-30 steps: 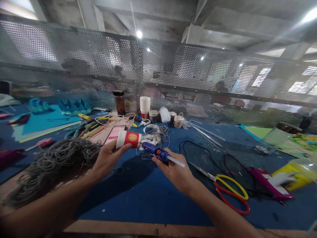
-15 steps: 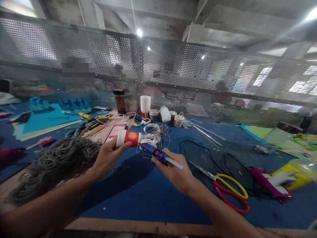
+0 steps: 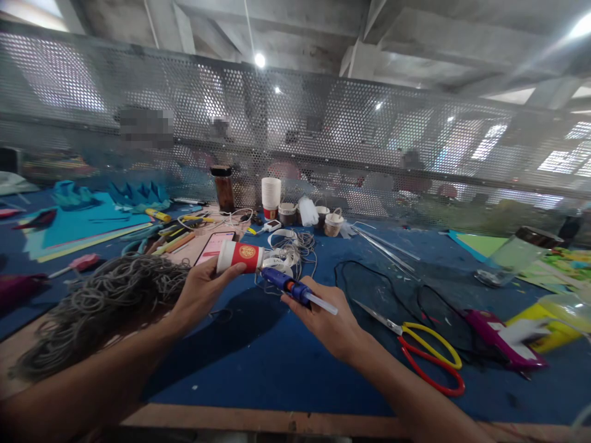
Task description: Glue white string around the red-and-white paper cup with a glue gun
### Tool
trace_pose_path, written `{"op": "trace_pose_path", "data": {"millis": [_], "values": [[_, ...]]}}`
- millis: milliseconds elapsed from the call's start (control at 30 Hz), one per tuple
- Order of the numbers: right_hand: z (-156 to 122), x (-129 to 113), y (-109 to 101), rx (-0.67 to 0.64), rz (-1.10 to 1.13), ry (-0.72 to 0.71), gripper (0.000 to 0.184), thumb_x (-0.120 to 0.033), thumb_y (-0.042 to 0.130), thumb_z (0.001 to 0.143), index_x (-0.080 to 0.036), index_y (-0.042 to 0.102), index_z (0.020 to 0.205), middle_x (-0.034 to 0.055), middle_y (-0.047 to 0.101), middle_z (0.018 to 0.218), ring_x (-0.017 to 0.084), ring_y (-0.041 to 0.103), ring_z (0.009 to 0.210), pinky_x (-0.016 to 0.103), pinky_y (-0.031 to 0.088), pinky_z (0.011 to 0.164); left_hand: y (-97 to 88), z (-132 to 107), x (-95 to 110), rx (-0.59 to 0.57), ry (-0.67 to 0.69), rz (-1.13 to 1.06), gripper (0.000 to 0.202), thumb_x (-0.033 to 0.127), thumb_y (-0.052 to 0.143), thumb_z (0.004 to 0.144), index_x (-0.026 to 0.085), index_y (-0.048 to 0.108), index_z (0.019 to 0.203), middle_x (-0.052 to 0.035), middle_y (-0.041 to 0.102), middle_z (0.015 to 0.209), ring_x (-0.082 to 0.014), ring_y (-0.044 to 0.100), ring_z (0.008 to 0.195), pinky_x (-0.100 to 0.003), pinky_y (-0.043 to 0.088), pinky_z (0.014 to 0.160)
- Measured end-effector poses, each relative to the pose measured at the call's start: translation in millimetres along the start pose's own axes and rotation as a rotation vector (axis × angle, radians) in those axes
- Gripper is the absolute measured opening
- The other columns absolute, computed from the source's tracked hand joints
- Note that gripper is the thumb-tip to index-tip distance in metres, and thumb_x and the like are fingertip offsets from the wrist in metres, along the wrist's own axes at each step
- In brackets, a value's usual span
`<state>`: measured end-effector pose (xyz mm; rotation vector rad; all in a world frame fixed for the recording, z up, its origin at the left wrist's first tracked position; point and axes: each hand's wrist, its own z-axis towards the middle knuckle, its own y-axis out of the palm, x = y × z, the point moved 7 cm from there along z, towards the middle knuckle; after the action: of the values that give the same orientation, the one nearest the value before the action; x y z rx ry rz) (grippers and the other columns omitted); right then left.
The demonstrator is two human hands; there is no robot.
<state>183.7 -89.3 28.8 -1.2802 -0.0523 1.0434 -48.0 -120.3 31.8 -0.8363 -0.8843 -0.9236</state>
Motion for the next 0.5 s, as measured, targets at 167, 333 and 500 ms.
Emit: {"op": "trace_pose_path", "data": {"millis": [167, 333, 500], "values": [[-0.5, 0.7, 0.6, -0.018, -0.025, 0.022, 0.034, -0.055, 0.052, 0.094, -0.022, 0.053, 0.084, -0.0016, 0.061, 0.069, 0.013, 0.052, 0.057, 0.024, 0.033, 0.053, 0.4, 0.5, -1.1, 0.0, -0.011, -0.005, 0.029, 0.041, 0.069, 0.085, 0.017, 0.075, 0.101, -0.0024, 0.077, 0.095, -0.0192, 0.068, 0.089, -0.029, 0.053, 0.083], [-0.4, 0.9, 0.9, -0.043, -0.019, 0.04, 0.035, -0.055, 0.052, 0.094, -0.022, 0.053, 0.084, -0.0016, 0.061, 0.07, 0.014, 0.054, 0.058, 0.024, 0.033, 0.054, -0.1, 0.4, -1.7, 0.002, -0.014, -0.003, 0.031, 0.041, 0.069, 0.085, 0.017, 0.075, 0.102, -0.0028, 0.077, 0.097, -0.0204, 0.068, 0.092, -0.031, 0.052, 0.085], [0.3, 0.5, 0.0, -0.019, 0.005, 0.029, 0.035, -0.056, 0.053, 0.093, -0.022, 0.052, 0.083, -0.0024, 0.06, 0.068, 0.013, 0.052, 0.057, 0.024, 0.034, 0.053, 0.4, 0.1, -0.9, -0.005, -0.023, -0.018, 0.03, 0.042, 0.069, 0.085, 0.017, 0.075, 0.101, -0.0023, 0.077, 0.096, -0.0203, 0.068, 0.091, -0.029, 0.053, 0.083]]}}
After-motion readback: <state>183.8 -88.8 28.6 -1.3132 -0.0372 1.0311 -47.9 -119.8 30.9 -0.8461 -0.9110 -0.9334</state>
